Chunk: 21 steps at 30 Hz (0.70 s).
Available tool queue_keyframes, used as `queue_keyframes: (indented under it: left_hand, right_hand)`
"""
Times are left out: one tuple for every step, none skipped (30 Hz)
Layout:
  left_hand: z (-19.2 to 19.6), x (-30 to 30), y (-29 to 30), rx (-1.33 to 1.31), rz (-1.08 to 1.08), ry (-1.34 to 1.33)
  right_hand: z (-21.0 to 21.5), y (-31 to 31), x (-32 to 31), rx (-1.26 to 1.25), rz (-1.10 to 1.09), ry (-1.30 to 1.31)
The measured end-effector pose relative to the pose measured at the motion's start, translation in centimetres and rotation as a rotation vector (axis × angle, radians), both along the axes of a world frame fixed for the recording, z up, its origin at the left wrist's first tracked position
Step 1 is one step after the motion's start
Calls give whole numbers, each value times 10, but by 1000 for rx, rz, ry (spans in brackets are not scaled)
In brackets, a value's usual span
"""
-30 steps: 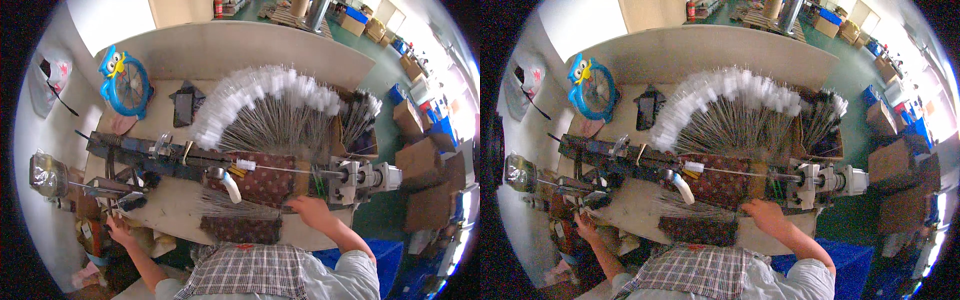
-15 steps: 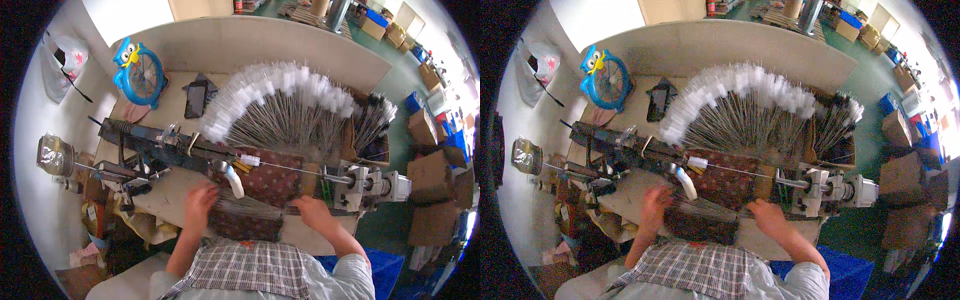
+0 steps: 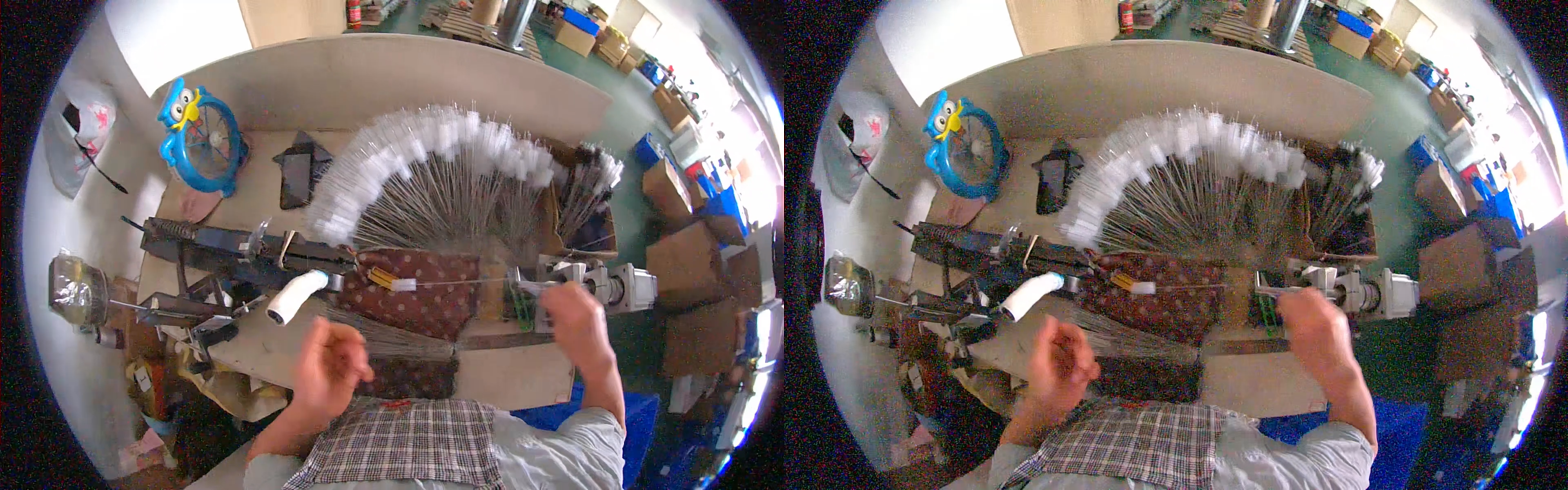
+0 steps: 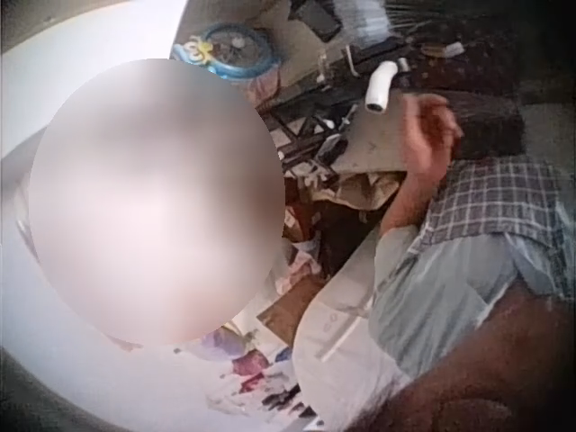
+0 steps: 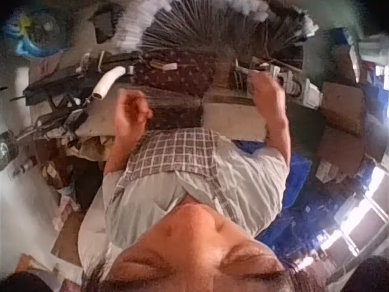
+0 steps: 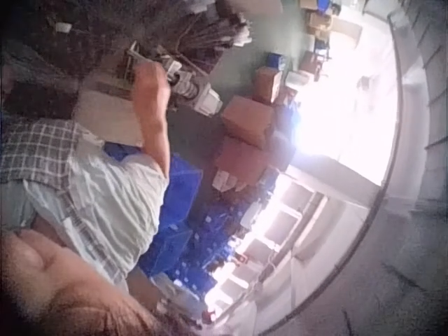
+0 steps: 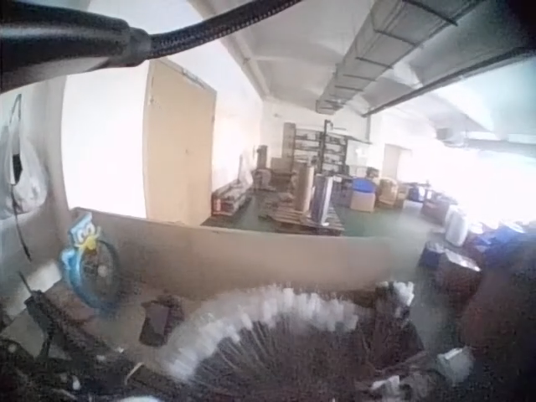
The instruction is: The recorder is using a specialized machine to assemble or process white, fan-shaped brushes at a factory workstation.
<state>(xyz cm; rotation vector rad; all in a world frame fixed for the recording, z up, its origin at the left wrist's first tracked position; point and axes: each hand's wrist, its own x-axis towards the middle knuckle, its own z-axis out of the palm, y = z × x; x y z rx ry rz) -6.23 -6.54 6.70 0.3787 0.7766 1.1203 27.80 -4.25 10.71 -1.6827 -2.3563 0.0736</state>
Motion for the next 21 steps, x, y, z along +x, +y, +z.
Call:
queue_keyframes:
  left_hand:
    - [-2, 3, -5, 68, -109, 172]
    - [-4, 10, -3, 67, -98, 170]
    - [-6, 21, 9, 163, -247, 208]
    - [-8, 34, 20, 267, -391, 248]
    - [-11, 50, 33, 606, -355, 581]
    - [-15, 69, 47, 945, -286, 916]
    - [-22, 87, 59, 962, -289, 899]
    - [-29, 106, 70, 1105, -174, 1106]
    - [-38, 120, 80, 1231, -45, 1322]
    - [-43, 128, 87, 1238, -41, 1321]
    - [-49, 135, 93, 1229, -163, 1537]
    - [-56, 139, 98, 1201, -290, 1756]
    - [-65, 141, 104, 1191, -351, 1835]
    - [-72, 141, 108, 1187, -357, 1846]
    - [-76, 139, 110, 1205, -338, 1876]
    - [-78, 137, 111, 1221, -322, 1908]
    - [-78, 137, 113, 1205, -334, 1929]
    - [-73, 135, 118, 1239, -258, 2019]
    - [-70, 130, 126, 1263, -177, 2115]
    - [-73, 123, 140, 1235, -191, 2146]
    - [-79, 112, 153, 1179, -124, 2239]
  right_hand:
    - [5, 8, 1, 68, -37, 110]
    - [8, 16, 1, 136, -75, 220]
    - [15, 20, -2, 134, -129, 310]
    - [15, 23, -4, 149, -148, 288]
    - [6, 29, -3, 172, -67, 283]
    - [-3, 34, -3, 194, 18, 282]
    - [-14, 38, -7, 159, 51, 284]
    - [-20, 41, -13, 125, 84, 288]
    - [-21, 45, -22, 99, 94, 301]
    - [-20, 48, -30, 76, 107, 317]
    - [-23, 50, -33, 47, 74, 361]
    - [-27, 55, -35, 49, 80, 366]
    - [-32, 61, -34, 52, 57, 331]
    - [-35, 65, -33, 53, 36, 300]
    - [-38, 69, -33, 48, 19, 295]
    - [-42, 71, -31, 41, 28, 313]
    - [-46, 73, -27, 9, 51, 308]
    - [-52, 75, -24, -26, 74, 304]
    - [-46, 77, -27, -97, 95, 387]
    - [-31, 75, -27, -180, 132, 357]
    - [-27, 77, -29, -193, 161, 349]
